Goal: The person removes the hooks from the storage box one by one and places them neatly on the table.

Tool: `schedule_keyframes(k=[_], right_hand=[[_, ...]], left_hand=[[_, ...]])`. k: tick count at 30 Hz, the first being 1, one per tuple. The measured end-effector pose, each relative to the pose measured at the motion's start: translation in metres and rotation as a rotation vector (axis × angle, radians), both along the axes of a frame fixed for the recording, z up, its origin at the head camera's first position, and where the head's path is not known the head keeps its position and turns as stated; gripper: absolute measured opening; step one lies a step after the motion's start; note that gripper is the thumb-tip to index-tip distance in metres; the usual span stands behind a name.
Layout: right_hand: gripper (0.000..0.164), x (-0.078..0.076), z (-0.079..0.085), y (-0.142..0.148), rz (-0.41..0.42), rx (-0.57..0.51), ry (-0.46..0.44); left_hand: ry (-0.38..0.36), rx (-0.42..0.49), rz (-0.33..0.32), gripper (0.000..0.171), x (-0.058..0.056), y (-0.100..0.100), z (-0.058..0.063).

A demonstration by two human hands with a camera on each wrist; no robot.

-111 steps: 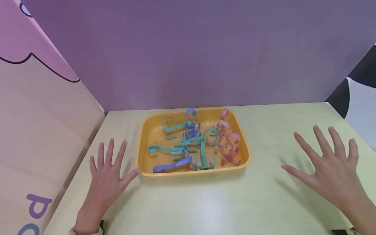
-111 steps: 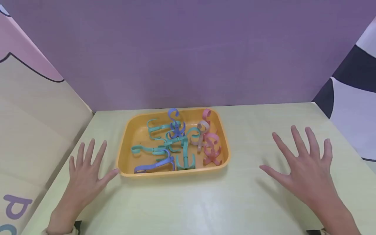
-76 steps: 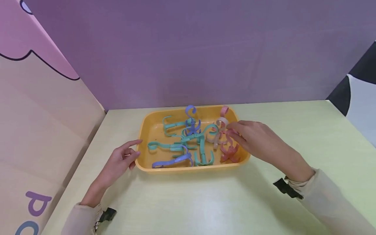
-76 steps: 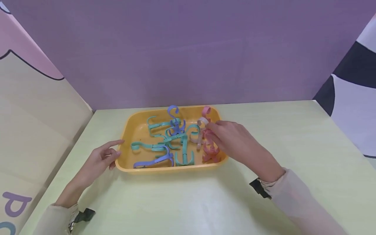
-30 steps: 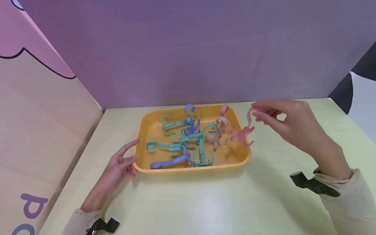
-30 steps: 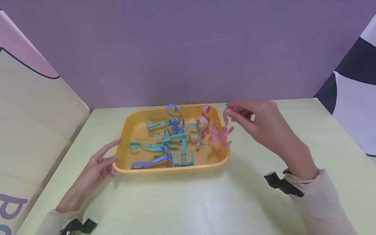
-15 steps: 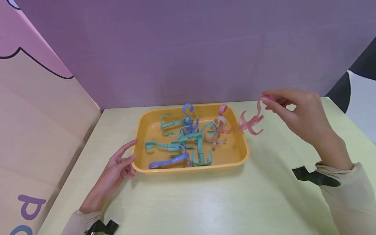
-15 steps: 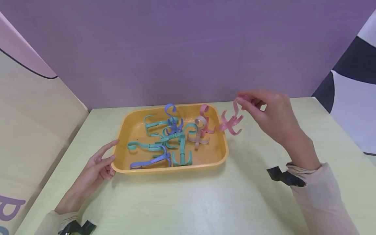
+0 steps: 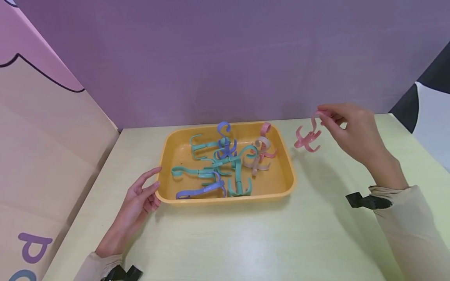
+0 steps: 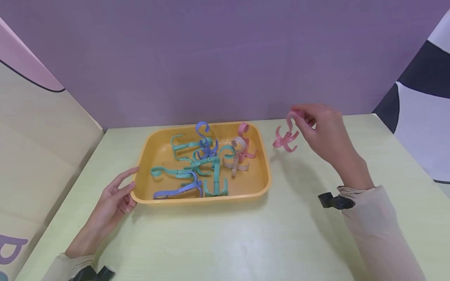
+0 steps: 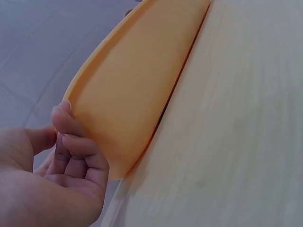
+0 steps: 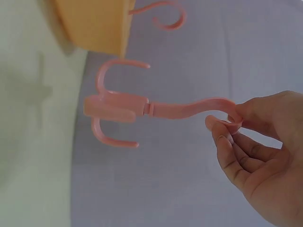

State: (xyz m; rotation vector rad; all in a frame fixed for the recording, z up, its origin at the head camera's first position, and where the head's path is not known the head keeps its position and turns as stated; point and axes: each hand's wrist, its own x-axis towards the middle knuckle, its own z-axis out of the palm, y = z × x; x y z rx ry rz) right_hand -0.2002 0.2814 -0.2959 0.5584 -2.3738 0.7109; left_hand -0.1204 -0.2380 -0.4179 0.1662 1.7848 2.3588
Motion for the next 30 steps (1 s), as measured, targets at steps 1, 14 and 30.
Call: schedule_keyframes(k=[1,14,30], right_hand=[[0.023,-0.003,-0.002,0.002,0.001,0.003,-0.012],[0.026,-0.024,-0.033,0.016,-0.038,0.056,-0.152],[0.033,-0.022,-0.032,0.015,-0.073,0.100,-0.148]], left_hand=[[0.000,0.000,0.008,0.049,0.000,0.000,0.000],[-0.002,0.018,0.060,0.045,0.000,0.004,-0.001],[-0.027,-0.017,0.069,0.045,0.000,0.002,-0.002]])
